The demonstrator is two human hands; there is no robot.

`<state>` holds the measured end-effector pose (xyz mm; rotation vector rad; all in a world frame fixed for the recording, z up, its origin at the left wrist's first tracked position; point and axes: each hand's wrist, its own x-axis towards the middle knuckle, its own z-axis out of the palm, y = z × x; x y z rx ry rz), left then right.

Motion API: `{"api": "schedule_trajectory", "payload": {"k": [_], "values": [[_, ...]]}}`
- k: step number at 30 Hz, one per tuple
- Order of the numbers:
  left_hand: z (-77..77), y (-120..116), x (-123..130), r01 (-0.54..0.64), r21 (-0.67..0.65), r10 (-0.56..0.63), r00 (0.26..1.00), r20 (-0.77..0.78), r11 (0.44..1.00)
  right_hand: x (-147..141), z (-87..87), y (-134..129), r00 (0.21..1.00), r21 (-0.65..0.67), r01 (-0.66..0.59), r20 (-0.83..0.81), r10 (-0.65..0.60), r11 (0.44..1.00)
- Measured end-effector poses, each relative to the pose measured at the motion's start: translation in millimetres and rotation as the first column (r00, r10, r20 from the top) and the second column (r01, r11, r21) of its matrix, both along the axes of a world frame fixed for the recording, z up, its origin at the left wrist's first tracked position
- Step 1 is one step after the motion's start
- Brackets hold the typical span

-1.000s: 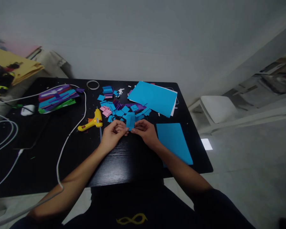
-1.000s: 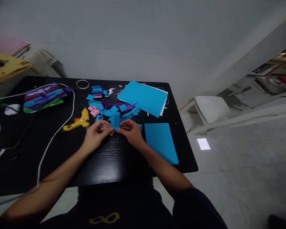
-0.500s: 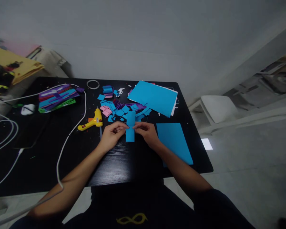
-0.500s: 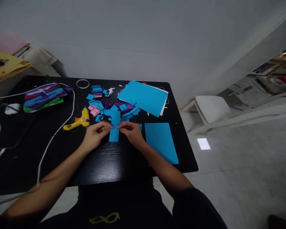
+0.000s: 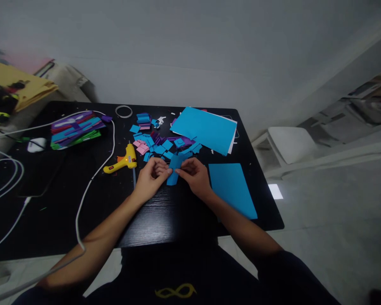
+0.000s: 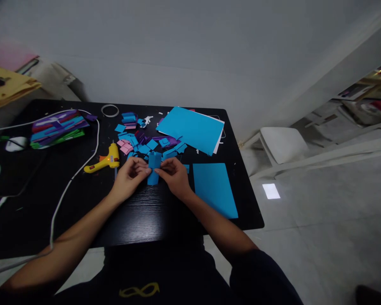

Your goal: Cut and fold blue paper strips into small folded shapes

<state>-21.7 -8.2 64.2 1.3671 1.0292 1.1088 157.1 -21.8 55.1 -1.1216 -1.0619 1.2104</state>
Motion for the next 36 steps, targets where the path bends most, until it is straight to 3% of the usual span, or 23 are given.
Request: {"api": "schedule_trajectory", "payload": {"k": [6,18,25,36], "values": [[-1.3,-1.4,-0.1,0.013,0.019,-0.01,0.99,-0.14,1.0,-0.4,0.1,-1.8,1.0,-0.01,0.011,-0.001,-0.011,1.0],[-2.6,-1.3,-0.7,-0.039,0.087,0.054,0.983,-0.176,0.995,1.2,1.2,2.7,0.994,-0.041,-0.111,0.01,0.112,0.993],[-3.4,-0.7,-0.5,-0.026,0.008,0.027,0.993,-0.112,1.0,2.9,0.7,1.7,0.989,0.005,-0.087,0.116,0.086,0.996],[2.0,2.7,0.7,-0.015,-0.084,0.015,1.0,0.004,0.996,3.3,-1.5,4.0,0.992,-0.053,-0.127,-0.003,0.127,0.99]]}}
